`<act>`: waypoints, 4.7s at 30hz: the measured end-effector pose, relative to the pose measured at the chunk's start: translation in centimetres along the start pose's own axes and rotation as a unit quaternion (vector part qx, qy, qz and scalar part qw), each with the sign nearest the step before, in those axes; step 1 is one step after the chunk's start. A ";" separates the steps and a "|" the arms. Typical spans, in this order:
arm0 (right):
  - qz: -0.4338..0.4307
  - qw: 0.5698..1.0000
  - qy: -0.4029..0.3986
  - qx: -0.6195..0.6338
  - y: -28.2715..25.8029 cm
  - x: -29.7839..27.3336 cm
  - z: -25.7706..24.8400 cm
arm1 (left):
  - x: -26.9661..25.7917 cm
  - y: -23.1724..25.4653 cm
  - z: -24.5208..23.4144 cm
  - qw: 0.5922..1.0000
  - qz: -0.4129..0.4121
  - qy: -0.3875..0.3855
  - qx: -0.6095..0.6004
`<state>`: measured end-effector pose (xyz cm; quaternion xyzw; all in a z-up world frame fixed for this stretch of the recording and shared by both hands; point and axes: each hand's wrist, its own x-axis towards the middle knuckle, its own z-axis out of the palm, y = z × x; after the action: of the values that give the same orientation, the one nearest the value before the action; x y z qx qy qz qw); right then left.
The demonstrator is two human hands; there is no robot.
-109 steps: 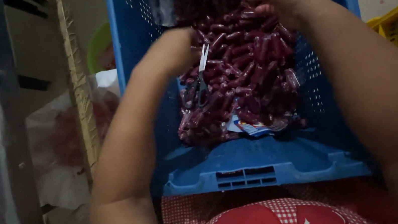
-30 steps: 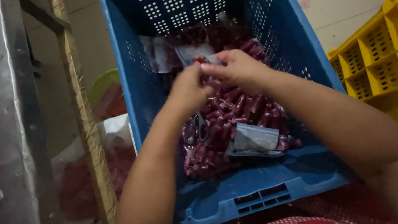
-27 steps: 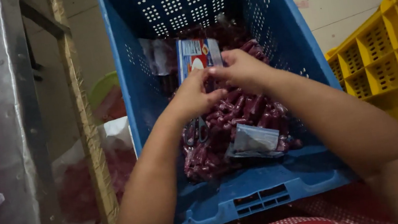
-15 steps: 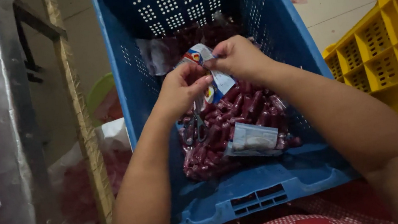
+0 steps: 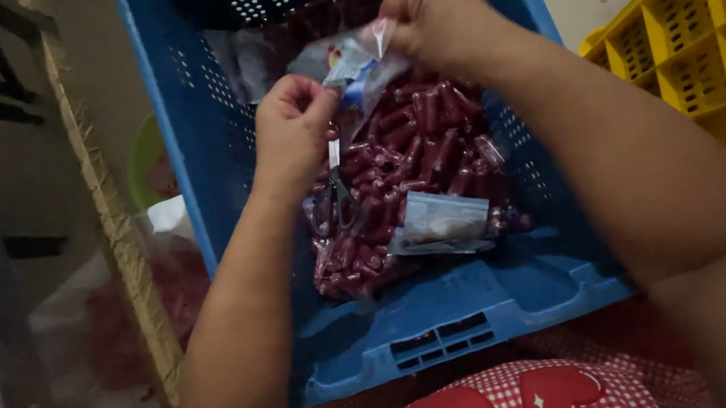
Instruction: The person is sorting and packing small individual packets and larger bags of meat sticks into a blue plastic crate.
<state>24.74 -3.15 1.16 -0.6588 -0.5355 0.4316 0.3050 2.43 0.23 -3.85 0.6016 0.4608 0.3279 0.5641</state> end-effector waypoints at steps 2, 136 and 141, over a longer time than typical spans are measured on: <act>-0.257 0.941 0.158 -0.157 2.8 1.9 -0.8 | -0.1 0.3 0.2 0.998 -0.008 -0.009 -0.059; 0.007 0.885 -0.100 0.455 -0.1 0.2 -0.4 | -2.1 9.2 -3.4 0.952 0.085 -0.168 0.240; -0.014 0.851 -0.155 0.502 -0.1 0.2 -0.3 | -1.5 8.1 -3.1 0.963 0.135 -0.192 0.133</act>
<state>25.02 -2.92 1.30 -0.3328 -0.2949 0.7343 0.5129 0.53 0.50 4.75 0.7792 0.2981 0.2150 0.5077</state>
